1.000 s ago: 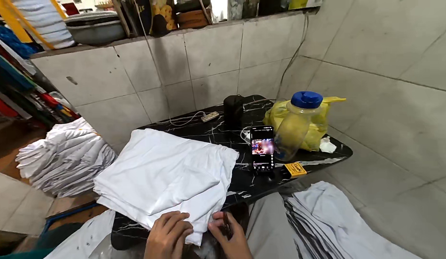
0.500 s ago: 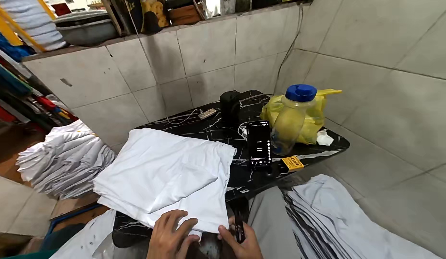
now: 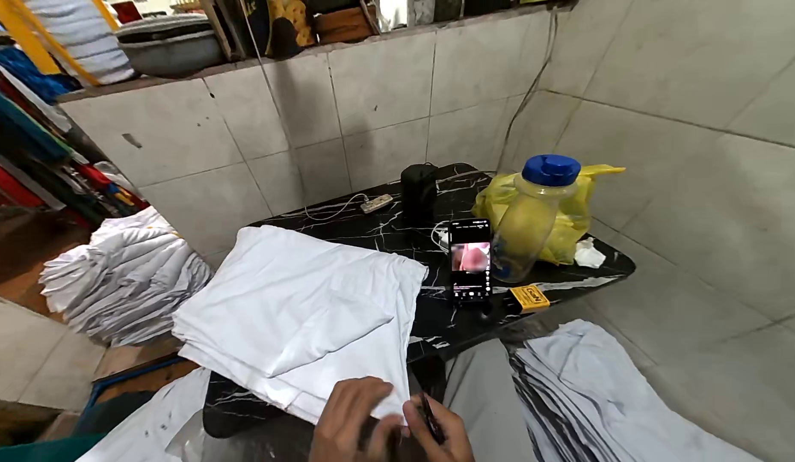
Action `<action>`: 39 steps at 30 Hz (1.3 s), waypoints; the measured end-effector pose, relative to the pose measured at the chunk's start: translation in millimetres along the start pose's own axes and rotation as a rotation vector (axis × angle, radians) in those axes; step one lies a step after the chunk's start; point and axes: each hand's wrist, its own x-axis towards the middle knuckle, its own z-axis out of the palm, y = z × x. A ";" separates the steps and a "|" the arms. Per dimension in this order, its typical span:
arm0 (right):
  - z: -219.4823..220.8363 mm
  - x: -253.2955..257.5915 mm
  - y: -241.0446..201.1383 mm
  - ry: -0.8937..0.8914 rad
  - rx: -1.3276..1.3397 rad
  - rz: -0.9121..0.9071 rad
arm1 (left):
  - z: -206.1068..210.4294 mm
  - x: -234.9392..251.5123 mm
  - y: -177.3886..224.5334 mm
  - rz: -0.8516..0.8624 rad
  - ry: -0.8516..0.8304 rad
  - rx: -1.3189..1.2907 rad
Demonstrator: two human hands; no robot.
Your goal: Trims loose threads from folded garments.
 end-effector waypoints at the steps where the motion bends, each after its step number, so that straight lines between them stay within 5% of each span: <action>1: -1.2 0.9 -1.8 -0.002 0.003 -0.004 | 1.4 -0.1 -3.2 0.041 -0.060 0.021; 8: -1.5 -0.3 5.3 -0.004 -0.047 -0.015 | -10.1 -4.6 -11.4 0.100 0.082 0.327; 16: -0.4 -2.7 -0.2 -0.042 -0.019 -0.018 | 35.9 -7.8 30.0 -0.160 0.220 -0.348; 22: -1.9 -0.1 -11.6 -0.085 -0.072 0.042 | 31.5 -6.5 23.1 -0.068 0.325 -0.316; 27: 6.7 4.2 -13.8 -0.087 0.167 0.190 | 28.7 -1.3 29.5 -0.106 0.325 -0.350; 39: 3.2 9.0 -9.0 -0.080 0.189 0.087 | 24.1 3.2 27.1 -0.046 0.243 -0.225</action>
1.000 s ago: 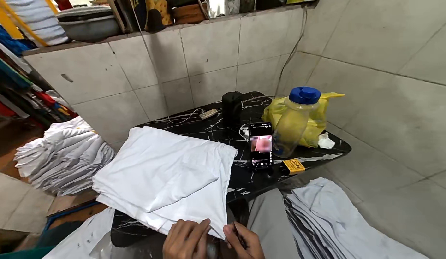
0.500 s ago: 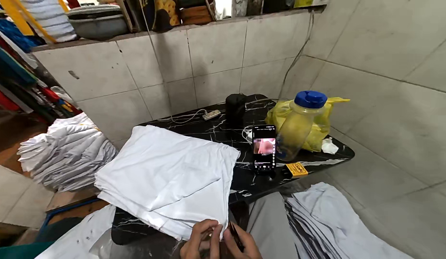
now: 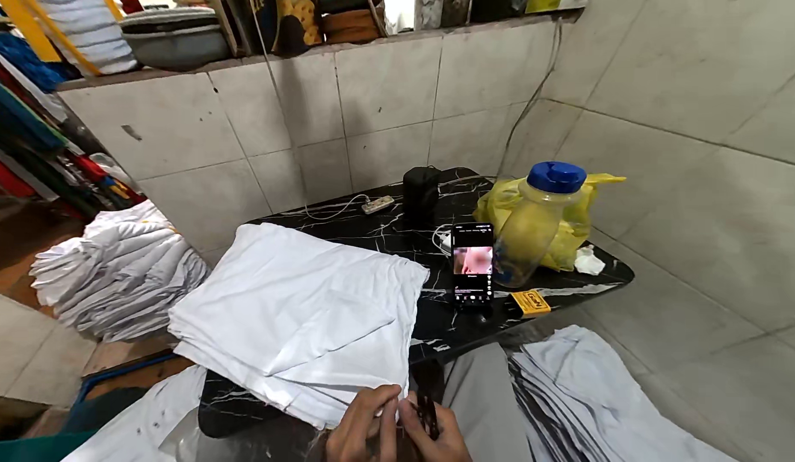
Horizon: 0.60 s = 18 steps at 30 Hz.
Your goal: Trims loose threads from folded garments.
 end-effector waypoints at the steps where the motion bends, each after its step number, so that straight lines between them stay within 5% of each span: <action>1: -0.2 0.7 -0.1 0.011 0.016 -0.013 | 0.0 0.3 1.0 0.000 -0.020 0.014; 9: -4.9 -2.7 -1.9 -0.078 0.147 0.005 | -16.4 -0.6 5.4 0.028 -0.281 0.193; 14: -11.3 -5.4 -5.0 -0.114 -0.190 -0.154 | -12.9 -10.5 -16.0 0.163 -0.104 0.293; 18: -21.0 -5.2 -15.9 -0.046 -0.532 -0.172 | -14.4 -11.1 -25.5 0.151 0.011 0.130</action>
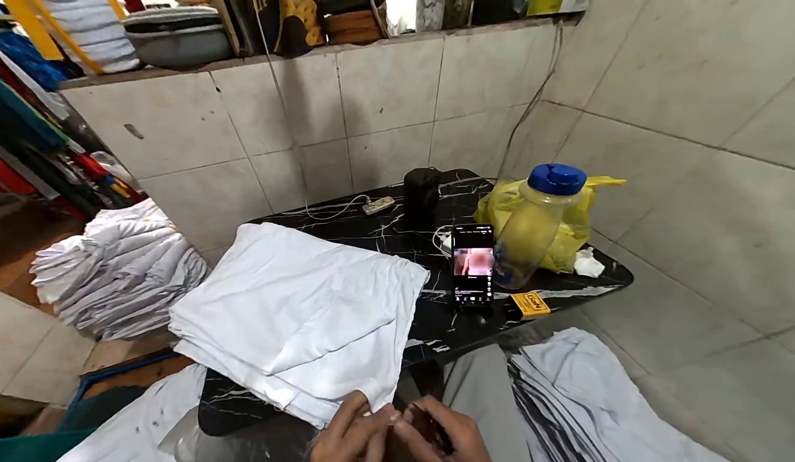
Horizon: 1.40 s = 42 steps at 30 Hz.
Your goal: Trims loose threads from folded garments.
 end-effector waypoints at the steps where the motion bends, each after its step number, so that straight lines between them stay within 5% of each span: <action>1: -4.2 0.1 -1.4 -0.006 -0.067 0.013 | -0.8 0.8 -1.9 -0.026 0.020 -0.064; 8: -5.5 3.6 8.4 -0.050 -0.164 -0.185 | -5.9 0.1 -3.3 -0.234 -0.029 -0.326; 18: 9.2 6.2 10.1 0.007 -0.244 -0.310 | -6.6 -4.9 -2.1 -0.186 -0.118 -0.375; 23: 16.9 9.9 5.3 0.174 -0.100 -0.175 | -6.7 -4.6 -1.6 -0.228 -0.142 -0.453; 30: 25.6 12.3 1.8 0.163 0.165 -0.037 | -12.5 -6.2 5.4 -0.355 -0.053 -0.544; 32: 17.9 13.9 4.1 0.105 0.399 0.115 | -22.3 -10.1 -0.2 -0.287 -0.167 -0.365; 36: 9.9 14.9 18.7 -0.038 0.751 0.334 | -47.4 -6.3 -5.2 -0.263 -0.743 -0.047; 42: 10.8 10.0 24.1 -0.103 0.913 0.421 | -38.9 -1.3 -9.8 -0.052 -0.220 0.044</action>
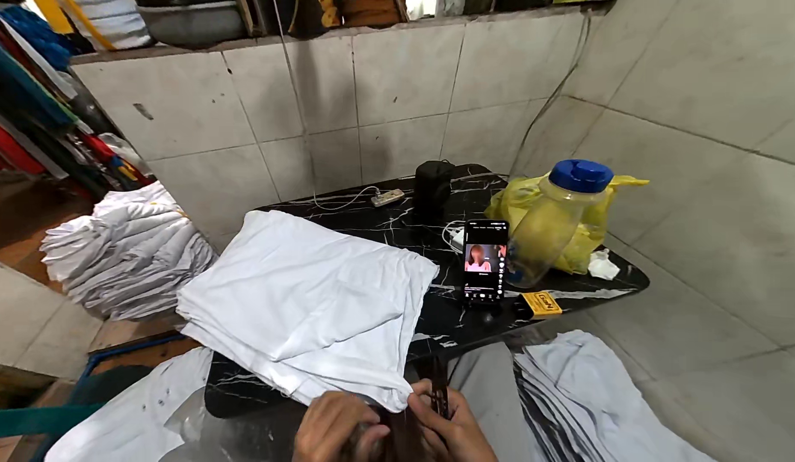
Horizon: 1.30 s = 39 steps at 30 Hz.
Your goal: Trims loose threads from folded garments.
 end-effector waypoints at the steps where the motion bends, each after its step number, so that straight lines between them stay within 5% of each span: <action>1: 0.2 -0.5 -1.1 -0.003 0.010 0.015 | 5.7 1.4 0.2 0.007 0.044 0.088; 13: 3.7 -3.3 -7.5 -0.014 0.128 0.125 | 50.2 -3.5 9.1 0.045 0.290 0.277; 31: 10.8 -3.8 -1.6 0.083 -0.322 -0.250 | 42.8 4.7 -4.0 -0.092 0.219 -0.022; 39: 10.0 -5.9 -1.9 0.098 -0.282 -0.212 | 36.5 1.9 3.9 -0.076 0.082 -0.137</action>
